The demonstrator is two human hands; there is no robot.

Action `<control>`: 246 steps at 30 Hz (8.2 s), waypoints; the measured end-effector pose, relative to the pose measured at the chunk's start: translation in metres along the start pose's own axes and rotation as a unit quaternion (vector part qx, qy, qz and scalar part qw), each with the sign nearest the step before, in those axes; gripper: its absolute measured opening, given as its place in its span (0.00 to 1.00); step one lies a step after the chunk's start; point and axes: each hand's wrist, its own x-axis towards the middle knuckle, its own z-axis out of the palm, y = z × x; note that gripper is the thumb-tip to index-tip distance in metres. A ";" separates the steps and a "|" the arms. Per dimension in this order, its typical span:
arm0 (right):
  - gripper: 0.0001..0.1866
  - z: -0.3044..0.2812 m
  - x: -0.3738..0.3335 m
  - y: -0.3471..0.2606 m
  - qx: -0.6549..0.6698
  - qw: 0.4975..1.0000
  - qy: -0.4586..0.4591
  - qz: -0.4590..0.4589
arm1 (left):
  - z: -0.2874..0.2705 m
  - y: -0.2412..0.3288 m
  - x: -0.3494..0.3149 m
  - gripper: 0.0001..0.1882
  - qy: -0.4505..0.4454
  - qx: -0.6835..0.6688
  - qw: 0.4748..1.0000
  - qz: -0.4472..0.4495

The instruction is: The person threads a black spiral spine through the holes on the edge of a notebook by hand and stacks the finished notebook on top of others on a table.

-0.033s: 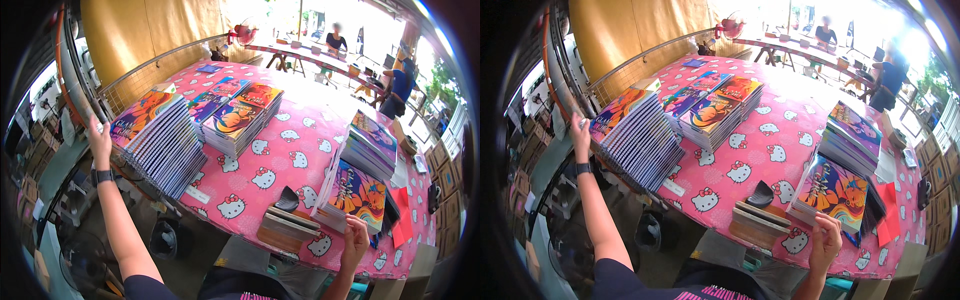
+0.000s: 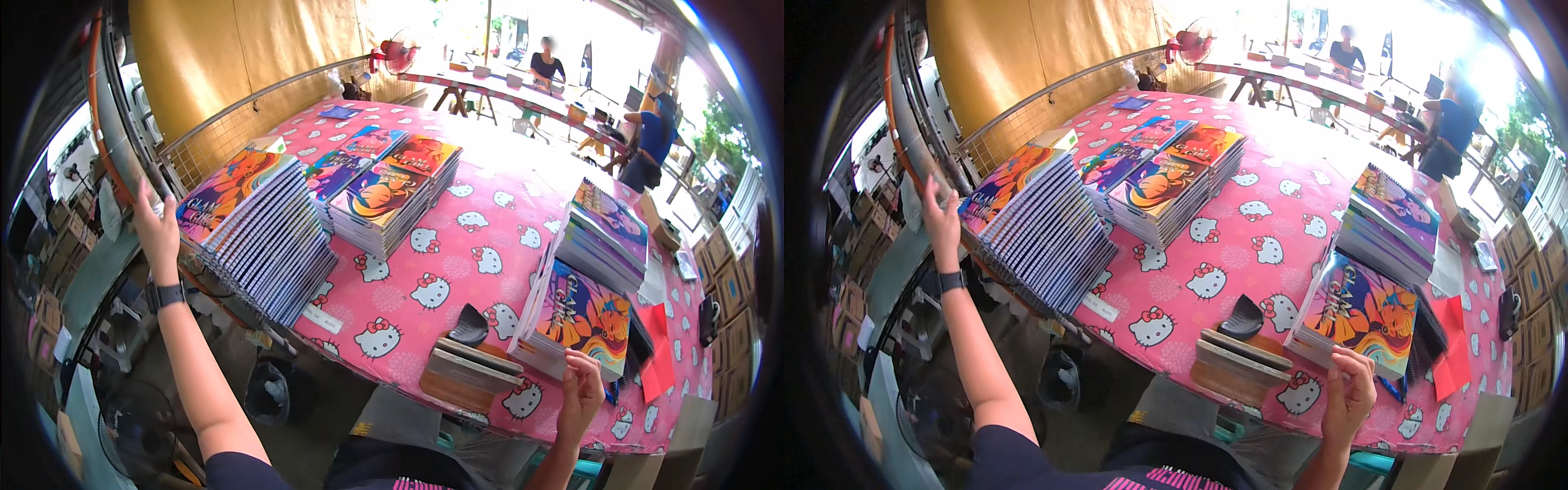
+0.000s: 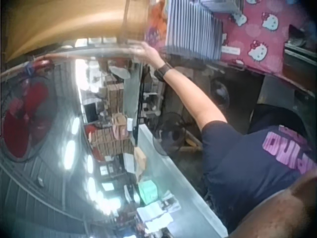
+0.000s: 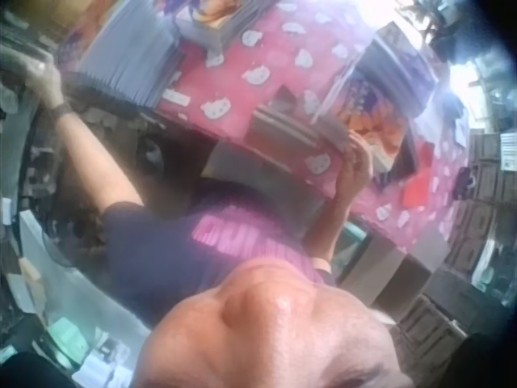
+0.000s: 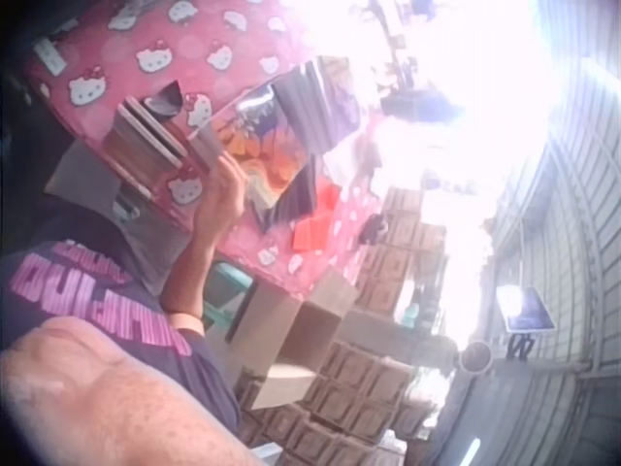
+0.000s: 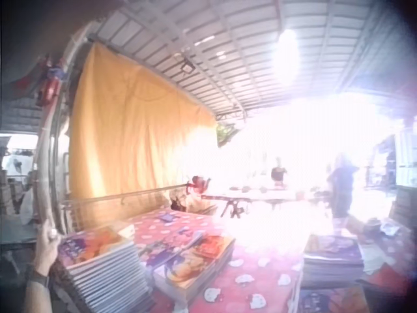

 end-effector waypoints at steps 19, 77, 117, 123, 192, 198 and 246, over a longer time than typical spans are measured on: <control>0.07 -0.022 -0.022 0.002 -0.041 0.998 0.036 0.039 | 0.061 0.158 -0.055 0.12 -0.148 0.180 0.957 0.175; 0.07 -0.007 -0.085 0.157 -0.163 0.865 0.435 0.189 | 0.241 0.274 -0.311 0.12 -0.578 -0.605 0.536 -0.112; 0.19 -0.002 0.032 0.029 -0.400 0.902 -0.021 -0.161 | 0.085 0.259 -0.311 0.23 -0.599 -0.656 0.437 -0.140; 0.17 0.004 0.026 0.038 -0.424 0.886 0.023 -0.187 | 0.083 0.260 -0.304 0.21 -0.485 -0.734 0.446 -0.166; 0.13 -0.021 0.046 0.030 -0.244 0.964 -0.051 -0.090 | 0.081 0.389 -0.259 0.22 -0.558 -0.553 0.597 0.165; 0.12 -0.019 0.046 0.029 -0.198 0.978 -0.025 -0.060 | 0.105 0.392 -0.258 0.25 -0.589 -0.531 0.604 0.081; 0.05 -0.022 0.042 0.025 -0.359 0.905 0.010 -0.227 | 0.089 0.374 -0.237 0.26 -0.710 -0.608 0.302 -0.184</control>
